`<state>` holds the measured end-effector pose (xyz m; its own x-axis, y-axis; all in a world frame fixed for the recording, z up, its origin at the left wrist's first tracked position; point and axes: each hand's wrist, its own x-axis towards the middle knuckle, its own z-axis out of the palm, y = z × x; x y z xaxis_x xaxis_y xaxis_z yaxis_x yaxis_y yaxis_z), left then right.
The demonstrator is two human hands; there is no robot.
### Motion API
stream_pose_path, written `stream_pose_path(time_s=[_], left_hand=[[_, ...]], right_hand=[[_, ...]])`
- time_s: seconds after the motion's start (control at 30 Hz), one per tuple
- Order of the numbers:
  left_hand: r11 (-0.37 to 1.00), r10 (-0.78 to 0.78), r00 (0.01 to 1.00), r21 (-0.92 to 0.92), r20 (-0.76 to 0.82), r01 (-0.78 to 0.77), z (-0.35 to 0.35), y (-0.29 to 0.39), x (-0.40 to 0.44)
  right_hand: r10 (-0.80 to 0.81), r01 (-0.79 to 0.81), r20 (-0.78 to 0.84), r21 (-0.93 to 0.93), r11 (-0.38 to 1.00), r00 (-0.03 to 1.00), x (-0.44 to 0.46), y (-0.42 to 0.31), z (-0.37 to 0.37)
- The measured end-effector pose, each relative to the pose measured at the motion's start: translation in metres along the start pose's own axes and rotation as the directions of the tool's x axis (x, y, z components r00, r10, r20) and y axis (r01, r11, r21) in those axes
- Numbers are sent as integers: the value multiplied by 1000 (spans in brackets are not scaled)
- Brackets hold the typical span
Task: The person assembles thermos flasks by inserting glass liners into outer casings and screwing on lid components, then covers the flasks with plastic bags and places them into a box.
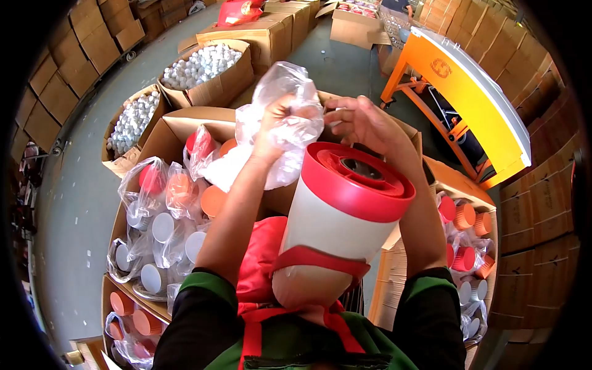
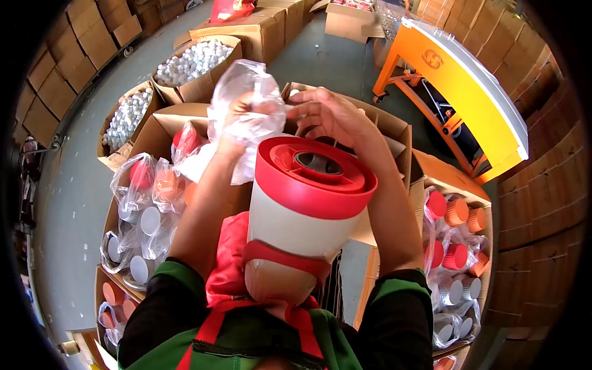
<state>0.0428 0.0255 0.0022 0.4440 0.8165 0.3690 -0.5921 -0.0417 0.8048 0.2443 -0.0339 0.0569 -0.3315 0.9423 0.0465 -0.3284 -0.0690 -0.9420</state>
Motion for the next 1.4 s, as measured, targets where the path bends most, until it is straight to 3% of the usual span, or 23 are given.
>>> stream_pose_path(time_s=[0.07, 0.13, 0.2, 0.23, 0.3, 0.33, 0.4, 0.47, 0.5, 0.57, 0.67, 0.73, 0.8, 0.83, 0.87, 0.9, 0.97, 1.07, 1.13, 1.2, 1.27, 1.33, 1.4], left_hand=[[567, 333, 938, 773, 101, -285, 0, -22, 6], [294, 162, 978, 940, 130, -173, 11, -25, 1], [360, 34, 993, 928, -117, 97, 4, -39, -11], [600, 9, 979, 784, -204, 158, -5, -36, -17], [974, -42, 941, 197, -336, 114, -16, -22, -25], [976, -75, 924, -216, -376, -8, -16, -14, -29], [850, -43, 930, -502, -365, -158, -29, 2, -57], [992, -70, 994, -97, 84, 78, -48, 6, -74], [933, -328, 939, 191, 99, 306, -55, -2, -82], [629, -447, 894, 711, 1, 314, -76, -31, -92], [596, -159, 984, 786, -81, 161, -53, -16, -82], [856, -207, 927, 401, -313, 327, -10, 35, -87], [855, -104, 991, 501, -89, 135, 21, 76, -122], [853, 145, 941, 444, 304, -275, 22, 76, -137], [853, 136, 758, 314, 638, -417, 37, 98, -139], [904, -107, 680, 355, 726, -237, 45, 104, -152], [839, -178, 578, 430, 796, -333, 50, 93, -180], [618, -681, 409, 776, 608, -127, 33, 63, -226], [530, -794, 435, 835, 425, 151, -9, 32, -278], [405, -913, 299, 534, 277, 742, -50, 17, -307], [430, -888, 460, 346, -3, 834, -60, 25, -306], [826, -563, 826, 5, -35, 563, -44, 35, -297], [913, -400, 916, 80, -31, 401, -20, 36, -273]], right_hand=[[57, -60, 40, 96, 994, 998, 26, 28, -17], [42, -38, 102, -44, 998, 994, 49, 57, -28], [-25, 28, 43, -56, 998, 999, 48, 70, -26], [-63, 39, -101, -221, 974, 993, 46, 74, -30], [-271, -16, -303, -693, 720, 914, 43, 98, -49], [-433, -114, -311, -899, 423, 846, 45, 122, -69], [-315, -345, -585, -748, 567, 748, 32, 151, -99], [-219, -201, -693, -470, 860, 687, 33, 234, -199], [-183, -112, -679, -367, 923, 711, 18, 223, -187], [-175, 47, -607, -221, 974, 775, 1, 187, -148], [-276, 261, -512, -104, 960, 813, -20, 140, -102], [-381, 405, -471, -54, 913, 796, -40, 114, -80], [-463, 504, -398, -2, 864, 792, -75, 96, -50], [-496, 542, -357, 34, 840, 791, -97, 91, -31], [-528, 575, -315, 74, 815, 789, -120, 86, -12], [-442, 343, -374, -303, 889, 816, -146, 113, -24], [-249, 162, -215, -353, 922, 944, -157, 179, -47], [-131, -62, -237, -662, 747, 963, -161, 250, -67], [-103, -38, -273, -467, 883, 957, -163, 187, -43], [-144, 120, -325, -95, 988, 935, -156, 158, -42], [-253, 264, -293, -2, 965, 922, -151, 107, -5], [-659, 654, -8, -117, 747, 752, -147, 77, 42], [-417, 385, 7, -396, 834, 909, -175, 150, 38]])
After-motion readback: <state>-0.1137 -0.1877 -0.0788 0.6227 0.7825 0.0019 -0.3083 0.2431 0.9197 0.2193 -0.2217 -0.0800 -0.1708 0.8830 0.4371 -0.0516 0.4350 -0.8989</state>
